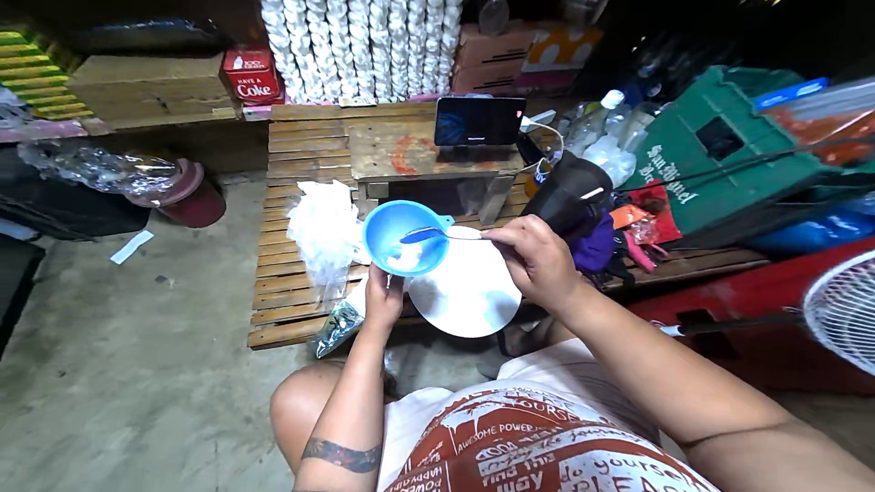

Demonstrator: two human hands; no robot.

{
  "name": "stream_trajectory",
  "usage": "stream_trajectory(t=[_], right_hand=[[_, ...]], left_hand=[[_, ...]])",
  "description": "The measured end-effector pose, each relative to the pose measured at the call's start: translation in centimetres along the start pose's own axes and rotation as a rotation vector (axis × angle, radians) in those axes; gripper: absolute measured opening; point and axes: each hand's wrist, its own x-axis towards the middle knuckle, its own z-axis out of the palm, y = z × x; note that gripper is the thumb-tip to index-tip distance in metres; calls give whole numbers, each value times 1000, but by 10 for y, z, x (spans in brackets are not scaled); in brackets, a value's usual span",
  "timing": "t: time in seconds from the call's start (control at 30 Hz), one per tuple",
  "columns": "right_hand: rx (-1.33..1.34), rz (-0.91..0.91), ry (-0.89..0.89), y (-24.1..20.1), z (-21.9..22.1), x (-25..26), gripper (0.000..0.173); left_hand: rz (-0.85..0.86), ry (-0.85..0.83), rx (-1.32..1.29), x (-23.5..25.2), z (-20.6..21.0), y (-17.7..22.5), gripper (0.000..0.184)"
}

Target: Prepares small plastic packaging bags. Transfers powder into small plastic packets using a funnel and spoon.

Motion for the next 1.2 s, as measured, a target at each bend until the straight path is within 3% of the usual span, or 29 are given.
stream_trajectory(t=[0.13, 0.23, 0.37, 0.47, 0.67, 0.97, 1.2], right_hand=[[129, 3, 87, -3, 17, -8, 19], [167, 38, 54, -6, 30, -13, 20], [153, 91, -14, -9, 34, -10, 25], [176, 99, -41, -10, 37, -11, 24], [230, 26, 89, -9, 37, -11, 19], [258, 26, 103, -13, 47, -13, 18], [273, 59, 96, -13, 51, -21, 17]], left_hand=[[-9, 48, 7, -6, 0, 4, 41], [30, 51, 20, -8, 0, 1, 33], [-19, -13, -24, -4, -1, 4, 45], [22, -38, -34, -1, -1, -1, 43], [12, 115, 0, -12, 2, 2, 29], [129, 71, 121, -15, 3, -12, 26], [-22, 62, 169, -15, 1, 2, 30]])
